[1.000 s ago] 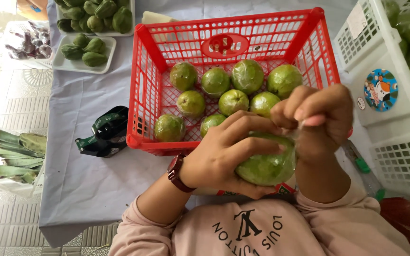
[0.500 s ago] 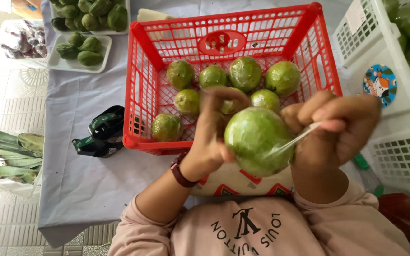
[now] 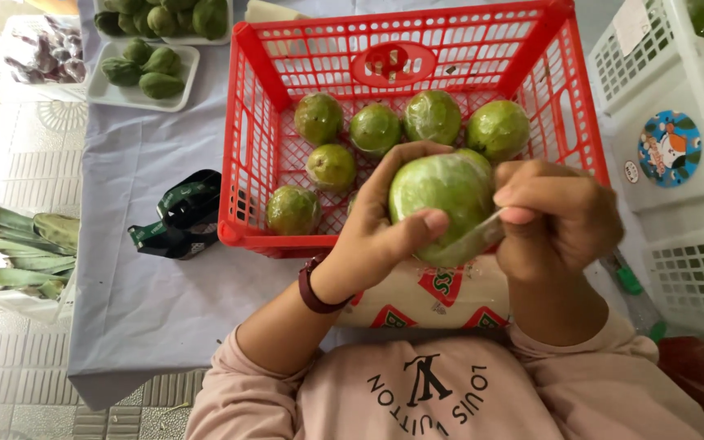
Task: Wrapping individual guavas in plastic film and placing them in a red plastic crate
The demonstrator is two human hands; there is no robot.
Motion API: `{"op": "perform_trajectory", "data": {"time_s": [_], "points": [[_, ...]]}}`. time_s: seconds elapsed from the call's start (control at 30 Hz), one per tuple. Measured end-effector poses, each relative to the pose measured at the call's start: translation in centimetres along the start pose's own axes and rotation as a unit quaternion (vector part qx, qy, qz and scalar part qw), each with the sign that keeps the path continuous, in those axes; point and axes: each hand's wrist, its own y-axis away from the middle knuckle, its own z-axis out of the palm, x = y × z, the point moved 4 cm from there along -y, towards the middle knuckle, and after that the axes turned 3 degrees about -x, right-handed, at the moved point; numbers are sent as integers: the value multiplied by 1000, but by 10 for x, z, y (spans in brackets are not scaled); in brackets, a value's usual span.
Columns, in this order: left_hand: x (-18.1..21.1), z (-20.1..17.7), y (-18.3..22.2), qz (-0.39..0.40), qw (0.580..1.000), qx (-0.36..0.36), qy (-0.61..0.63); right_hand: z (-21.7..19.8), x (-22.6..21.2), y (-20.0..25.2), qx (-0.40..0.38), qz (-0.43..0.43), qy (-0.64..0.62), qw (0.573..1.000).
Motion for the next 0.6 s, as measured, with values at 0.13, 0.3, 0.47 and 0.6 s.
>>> {"op": "perform_trajectory", "data": {"time_s": [0.13, 0.3, 0.47, 0.6], "points": [[3, 0, 0, 35, 997, -36, -52, -6, -7, -4, 3, 33, 65, 997], [11, -1, -1, 19, 989, -82, -123, 4, -10, -22, -94, 7, 55, 994], [13, -4, -2, 28, 983, -104, -146, 13, -10, -29, -156, -15, 52, 986], [16, -5, -1, 52, 981, -116, -149, 15, -9, -26, -158, 34, 25, 987]]}}
